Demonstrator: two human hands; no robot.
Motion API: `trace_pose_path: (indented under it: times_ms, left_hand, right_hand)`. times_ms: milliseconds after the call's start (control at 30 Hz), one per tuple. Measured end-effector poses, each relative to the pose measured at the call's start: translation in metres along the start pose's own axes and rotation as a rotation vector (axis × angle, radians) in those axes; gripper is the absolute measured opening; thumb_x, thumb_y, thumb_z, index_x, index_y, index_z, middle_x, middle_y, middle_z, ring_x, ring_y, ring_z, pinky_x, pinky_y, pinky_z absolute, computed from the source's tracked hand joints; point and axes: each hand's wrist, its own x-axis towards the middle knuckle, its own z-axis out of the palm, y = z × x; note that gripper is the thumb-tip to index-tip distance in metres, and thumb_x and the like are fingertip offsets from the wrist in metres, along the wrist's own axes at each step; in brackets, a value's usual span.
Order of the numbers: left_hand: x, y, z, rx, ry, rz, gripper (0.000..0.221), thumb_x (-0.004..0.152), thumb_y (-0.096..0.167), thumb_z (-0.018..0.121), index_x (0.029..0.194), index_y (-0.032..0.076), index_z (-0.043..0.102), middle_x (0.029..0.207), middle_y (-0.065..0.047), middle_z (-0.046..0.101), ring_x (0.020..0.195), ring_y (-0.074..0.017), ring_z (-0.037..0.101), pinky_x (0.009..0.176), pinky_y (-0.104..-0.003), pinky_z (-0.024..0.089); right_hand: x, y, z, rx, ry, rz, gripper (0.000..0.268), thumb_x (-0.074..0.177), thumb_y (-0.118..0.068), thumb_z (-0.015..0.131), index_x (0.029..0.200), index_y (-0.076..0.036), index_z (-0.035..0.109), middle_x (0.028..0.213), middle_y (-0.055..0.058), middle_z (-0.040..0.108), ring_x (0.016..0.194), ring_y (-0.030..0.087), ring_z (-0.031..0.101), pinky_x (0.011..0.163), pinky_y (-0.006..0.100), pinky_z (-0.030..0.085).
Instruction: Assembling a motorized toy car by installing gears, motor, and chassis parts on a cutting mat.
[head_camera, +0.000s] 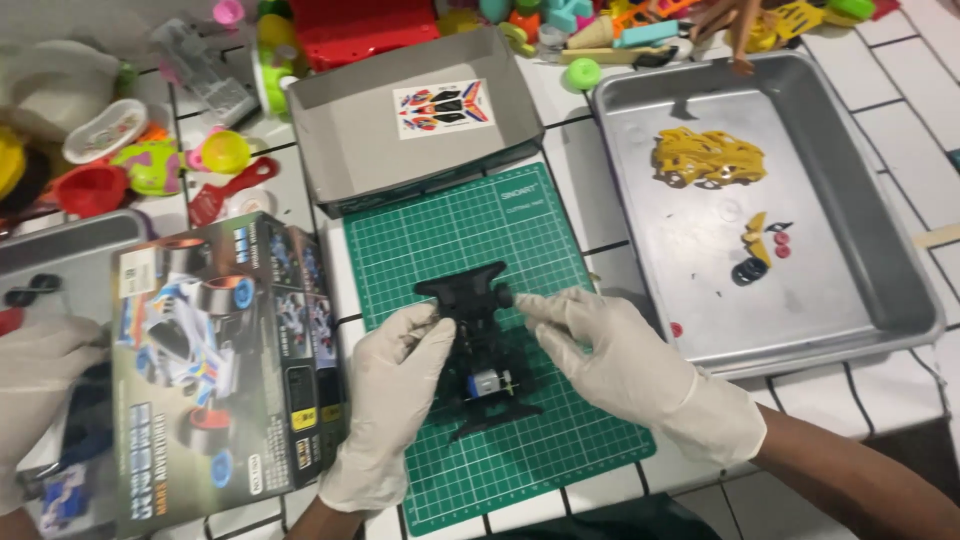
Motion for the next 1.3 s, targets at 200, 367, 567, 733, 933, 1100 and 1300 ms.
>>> trace_pose_path:
  times_ms: [200, 367, 567, 733, 933, 1100, 1300]
  left_hand:
    - [0.006, -0.016, 0.002, -0.094, 0.038, -0.104, 0.033, 0.087, 0.003, 0.075, 0.120, 0.000, 0.075, 0.096, -0.007, 0.077, 0.087, -0.0129, 0.068, 0.084, -0.024, 0.059]
    - [0.005, -0.006, 0.003, -0.039, 0.072, -0.118, 0.036, 0.085, 0.007, 0.076, 0.121, 0.002, 0.076, 0.098, -0.007, 0.079, 0.089, -0.0134, 0.070, 0.085, -0.024, 0.060]
    - [0.002, 0.006, -0.002, 0.073, 0.053, -0.119, 0.032, 0.084, 0.016, 0.078, 0.114, 0.008, 0.081, 0.095, -0.003, 0.083, 0.085, -0.0085, 0.072, 0.080, -0.020, 0.059]
    - [0.004, 0.000, -0.005, 0.039, -0.085, -0.094, 0.034, 0.085, 0.019, 0.076, 0.117, 0.009, 0.074, 0.096, -0.005, 0.080, 0.091, -0.0103, 0.073, 0.087, -0.022, 0.060]
    - [-0.003, 0.007, -0.005, 0.456, -0.142, 0.002, 0.058, 0.087, 0.036, 0.074, 0.139, 0.013, 0.063, 0.076, 0.006, 0.077, 0.066, -0.0082, 0.068, 0.086, -0.025, 0.060]
    - [0.001, -0.015, -0.009, 0.689, -0.080, 0.239, 0.059, 0.086, 0.056, 0.069, 0.124, 0.012, 0.071, 0.061, 0.005, 0.072, 0.059, -0.0190, 0.072, 0.067, -0.038, 0.059]
    - [-0.006, -0.029, -0.012, 0.936, 0.188, 0.866, 0.050, 0.097, 0.054, 0.067, 0.111, 0.006, 0.069, 0.056, -0.002, 0.057, 0.047, -0.0195, 0.055, 0.041, -0.034, 0.046]
  right_hand:
    - [-0.014, -0.035, -0.079, -0.319, 0.067, 0.393, 0.034, 0.096, -0.023, 0.060, 0.126, -0.020, 0.075, 0.125, 0.002, 0.078, 0.093, 0.015, 0.079, 0.094, 0.028, 0.062]
    - [-0.005, 0.019, -0.131, -0.814, 0.152, 0.576, 0.042, 0.097, -0.031, 0.056, 0.132, -0.016, 0.071, 0.138, 0.011, 0.067, 0.112, 0.038, 0.072, 0.093, 0.049, 0.057]
    - [-0.001, 0.044, -0.135, -0.920, -0.007, 0.604, 0.039, 0.095, -0.022, 0.053, 0.130, -0.022, 0.072, 0.136, 0.004, 0.070, 0.119, 0.031, 0.070, 0.102, 0.042, 0.055]
    - [0.008, 0.027, -0.112, -0.941, 0.139, 0.403, 0.043, 0.094, -0.031, 0.052, 0.133, -0.029, 0.071, 0.132, 0.006, 0.071, 0.104, 0.037, 0.074, 0.092, 0.046, 0.057]
    - [0.026, -0.030, -0.036, -0.610, -0.082, 0.164, 0.040, 0.096, -0.019, 0.051, 0.132, -0.016, 0.068, 0.133, 0.005, 0.072, 0.104, 0.026, 0.077, 0.095, 0.042, 0.061]
    - [0.029, -0.008, -0.012, -0.591, -0.023, 0.057, 0.036, 0.095, -0.026, 0.059, 0.129, -0.024, 0.069, 0.118, 0.000, 0.077, 0.095, 0.022, 0.075, 0.087, 0.038, 0.057]
    - [0.015, -0.026, -0.001, -0.332, 0.024, -0.148, 0.043, 0.090, -0.015, 0.068, 0.133, -0.020, 0.066, 0.115, -0.001, 0.080, 0.097, 0.013, 0.077, 0.089, 0.030, 0.059]
